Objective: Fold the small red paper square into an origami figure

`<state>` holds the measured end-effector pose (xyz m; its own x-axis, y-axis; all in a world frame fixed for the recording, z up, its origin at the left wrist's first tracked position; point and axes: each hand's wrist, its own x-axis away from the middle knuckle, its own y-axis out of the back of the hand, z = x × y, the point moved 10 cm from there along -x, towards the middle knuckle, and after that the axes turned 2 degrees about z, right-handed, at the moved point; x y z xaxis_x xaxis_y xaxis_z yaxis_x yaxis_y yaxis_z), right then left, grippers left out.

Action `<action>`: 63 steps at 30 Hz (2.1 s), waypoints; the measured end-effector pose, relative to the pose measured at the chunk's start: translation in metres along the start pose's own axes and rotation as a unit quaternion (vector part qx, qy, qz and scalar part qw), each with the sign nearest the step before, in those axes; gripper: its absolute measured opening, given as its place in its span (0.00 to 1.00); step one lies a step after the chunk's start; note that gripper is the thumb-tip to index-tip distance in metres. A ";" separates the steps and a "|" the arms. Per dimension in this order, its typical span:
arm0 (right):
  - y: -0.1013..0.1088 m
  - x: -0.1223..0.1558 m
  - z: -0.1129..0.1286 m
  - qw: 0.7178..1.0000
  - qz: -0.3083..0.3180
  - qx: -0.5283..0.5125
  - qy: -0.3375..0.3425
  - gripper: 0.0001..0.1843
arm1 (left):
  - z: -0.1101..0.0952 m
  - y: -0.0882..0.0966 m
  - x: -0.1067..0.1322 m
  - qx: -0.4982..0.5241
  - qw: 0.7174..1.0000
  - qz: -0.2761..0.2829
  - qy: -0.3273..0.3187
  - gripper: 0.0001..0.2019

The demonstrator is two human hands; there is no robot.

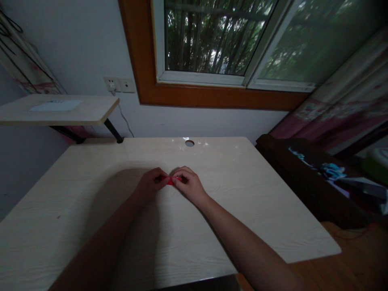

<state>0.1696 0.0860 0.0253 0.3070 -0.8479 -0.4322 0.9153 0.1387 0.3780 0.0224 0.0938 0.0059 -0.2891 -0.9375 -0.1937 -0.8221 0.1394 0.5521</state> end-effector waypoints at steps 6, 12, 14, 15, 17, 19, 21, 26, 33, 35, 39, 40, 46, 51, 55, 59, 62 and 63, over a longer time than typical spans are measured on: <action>-0.001 0.000 0.005 1.000 0.003 0.017 0.016 0.04 | -0.010 -0.001 0.001 -0.003 1.000 0.009 -0.013 0.09; 0.000 -0.001 0.008 1.000 0.004 0.018 0.021 0.05 | -0.010 -0.001 0.001 -0.004 1.000 0.007 -0.019 0.08; 0.000 -0.001 0.009 1.000 -0.001 0.017 0.021 0.06 | -0.009 -0.001 0.001 -0.003 1.000 0.006 -0.020 0.09; 0.001 -0.001 0.009 1.000 -0.004 0.016 0.020 0.06 | -0.009 0.000 0.001 -0.003 1.000 0.004 -0.020 0.09; 0.004 -0.002 0.009 1.000 -0.015 0.012 0.015 0.06 | -0.009 0.002 0.001 -0.006 1.000 0.000 -0.019 0.09; 0.008 -0.002 0.008 1.000 -0.029 0.008 0.007 0.06 | -0.008 0.005 0.001 -0.015 1.000 -0.005 -0.014 0.09; 0.012 -0.002 0.007 0.999 -0.044 0.006 0.000 0.06 | -0.007 0.008 0.000 -0.022 1.000 -0.013 -0.007 0.09; 0.026 0.000 -0.004 0.995 -0.090 0.016 -0.036 0.06 | -0.004 0.015 0.001 -0.002 0.999 -0.041 0.016 0.09; 0.035 0.001 -0.013 0.991 -0.113 -0.005 -0.065 0.06 | 0.003 0.023 0.002 0.018 0.996 -0.077 0.052 0.09; 0.027 0.000 -0.010 0.994 -0.085 -0.016 -0.061 0.06 | 0.003 0.022 0.001 0.028 0.996 -0.072 0.044 0.10; 0.009 0.000 -0.005 0.999 -0.020 -0.018 -0.040 0.05 | 0.003 0.015 0.001 0.042 0.997 -0.047 0.035 0.11; 0.006 0.000 -0.004 0.999 -0.009 -0.013 -0.036 0.04 | 0.002 0.013 0.001 0.046 0.998 -0.040 0.033 0.10; 0.000 0.000 -0.001 1.000 0.015 0.014 -0.016 0.05 | -0.005 0.006 0.000 0.041 0.999 -0.014 0.013 0.08; -0.002 0.000 0.003 0.999 0.021 0.025 0.006 0.05 | -0.006 0.006 0.000 0.028 0.999 -0.014 0.014 0.07; 0.002 0.000 0.005 1.000 0.012 0.019 -0.002 0.05 | -0.004 0.007 0.000 0.019 1.000 -0.018 0.010 0.07; 0.010 -0.001 0.005 1.000 -0.013 0.018 -0.010 0.05 | -0.003 0.010 -0.001 0.012 1.000 -0.023 0.014 0.08; 0.017 -0.001 0.001 0.999 -0.037 0.008 -0.022 0.05 | -0.001 0.014 0.000 0.023 0.999 -0.033 0.021 0.09; 0.019 0.000 -0.001 0.999 -0.043 0.003 -0.027 0.05 | 0.000 0.016 0.000 0.024 0.999 -0.039 0.025 0.09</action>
<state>0.1869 0.0894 0.0318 0.2119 -0.8826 -0.4196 0.9362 0.0602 0.3463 0.0095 0.0962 0.0148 -0.1993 -0.9609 -0.1923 -0.8642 0.0798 0.4968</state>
